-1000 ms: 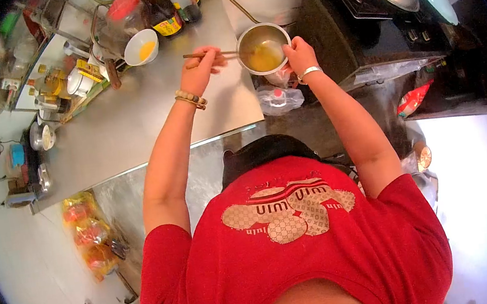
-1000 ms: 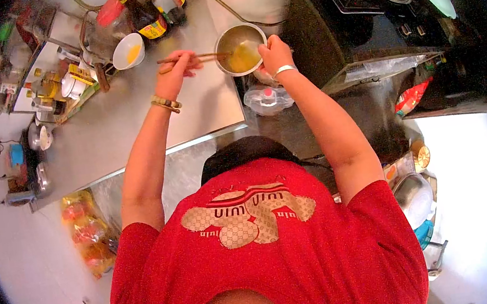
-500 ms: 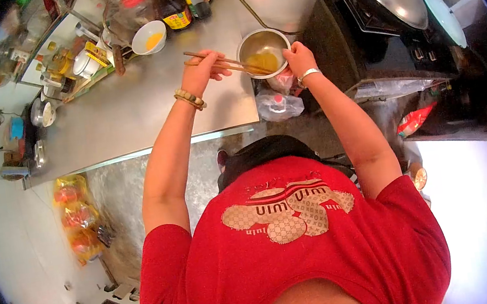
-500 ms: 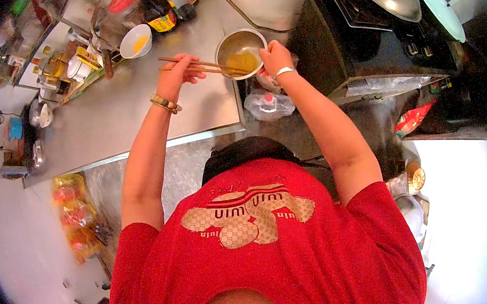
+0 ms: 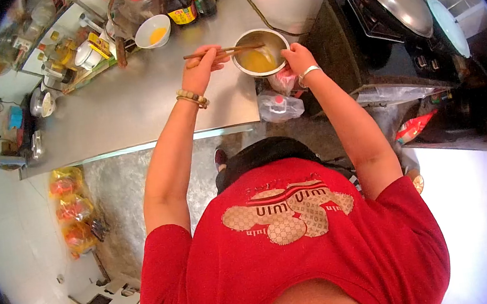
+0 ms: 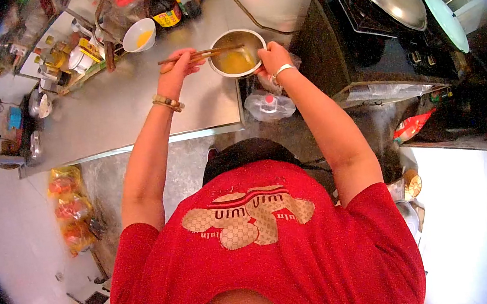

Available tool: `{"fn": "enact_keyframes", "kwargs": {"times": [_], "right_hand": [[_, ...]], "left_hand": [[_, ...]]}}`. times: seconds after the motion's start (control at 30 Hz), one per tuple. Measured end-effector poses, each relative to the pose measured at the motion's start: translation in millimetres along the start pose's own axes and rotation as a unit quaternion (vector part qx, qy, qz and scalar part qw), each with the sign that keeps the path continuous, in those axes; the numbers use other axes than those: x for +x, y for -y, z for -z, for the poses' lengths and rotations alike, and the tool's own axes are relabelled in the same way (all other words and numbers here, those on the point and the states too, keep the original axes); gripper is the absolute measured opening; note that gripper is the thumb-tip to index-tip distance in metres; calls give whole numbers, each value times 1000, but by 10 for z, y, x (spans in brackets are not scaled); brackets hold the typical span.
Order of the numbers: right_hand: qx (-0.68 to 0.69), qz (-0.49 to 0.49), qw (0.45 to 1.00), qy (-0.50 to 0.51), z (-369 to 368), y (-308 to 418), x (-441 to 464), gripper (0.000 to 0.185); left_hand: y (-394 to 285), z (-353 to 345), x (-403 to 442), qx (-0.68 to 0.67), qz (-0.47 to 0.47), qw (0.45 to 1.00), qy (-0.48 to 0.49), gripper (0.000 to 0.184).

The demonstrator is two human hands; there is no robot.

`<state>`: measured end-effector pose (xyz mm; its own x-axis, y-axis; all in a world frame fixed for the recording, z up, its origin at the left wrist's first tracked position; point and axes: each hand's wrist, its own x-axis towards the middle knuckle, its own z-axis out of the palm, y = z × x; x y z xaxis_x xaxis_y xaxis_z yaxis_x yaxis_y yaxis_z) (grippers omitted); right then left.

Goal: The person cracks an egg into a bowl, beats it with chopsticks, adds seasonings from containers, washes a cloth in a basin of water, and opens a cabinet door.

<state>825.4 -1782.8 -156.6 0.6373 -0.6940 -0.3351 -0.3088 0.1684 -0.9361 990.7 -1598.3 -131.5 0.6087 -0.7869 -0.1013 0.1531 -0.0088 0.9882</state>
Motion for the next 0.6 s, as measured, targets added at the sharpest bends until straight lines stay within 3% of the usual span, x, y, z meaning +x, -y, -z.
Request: {"fn": "enact_keyframes", "kwargs": {"times": [0.07, 0.13, 0.17, 0.23, 0.27, 0.33, 0.4, 0.47, 0.5, 0.57, 0.6], "right_hand": [[2, -8, 1000, 9, 9, -51, 22, 15], [6, -11, 1000, 16, 15, -48, 29, 15], [-4, 0, 1000, 7, 16, -51, 9, 16], [-14, 11, 1000, -3, 3, -51, -5, 16], [-11, 9, 1000, -3, -17, -56, -7, 16], [-8, 10, 1000, -1, -48, -69, 2, 16], [-57, 26, 998, -12, -53, -97, 19, 16], [-18, 17, 1000, -13, -66, -116, 30, 15], [22, 10, 1000, -12, -82, -100, 34, 15], [-9, 14, 1000, -22, -82, -76, 31, 15], [-40, 15, 999, -32, -78, -69, 29, 15]], "left_hand": [[-23, 14, -17, 6, -24, 1000, 11, 24], [-157, 67, -24, 90, 68, 993, 36, 23], [-146, 68, -9, 89, 68, 993, 36, 23], [-122, 69, 27, 99, -108, 989, -28, 23], [-148, 38, -6, 99, -108, 989, -29, 23], [-222, -30, -46, 62, 30, 991, 117, 23], [-228, -37, 12, 102, 24, 992, 67, 23], [-164, -85, 46, 87, -104, 989, -55, 23], [-184, -95, 15, 86, -105, 989, -56, 23], [-262, -113, -37, 101, 37, 993, 43, 23], [-219, -95, 7, 100, 37, 993, 44, 23]]}}
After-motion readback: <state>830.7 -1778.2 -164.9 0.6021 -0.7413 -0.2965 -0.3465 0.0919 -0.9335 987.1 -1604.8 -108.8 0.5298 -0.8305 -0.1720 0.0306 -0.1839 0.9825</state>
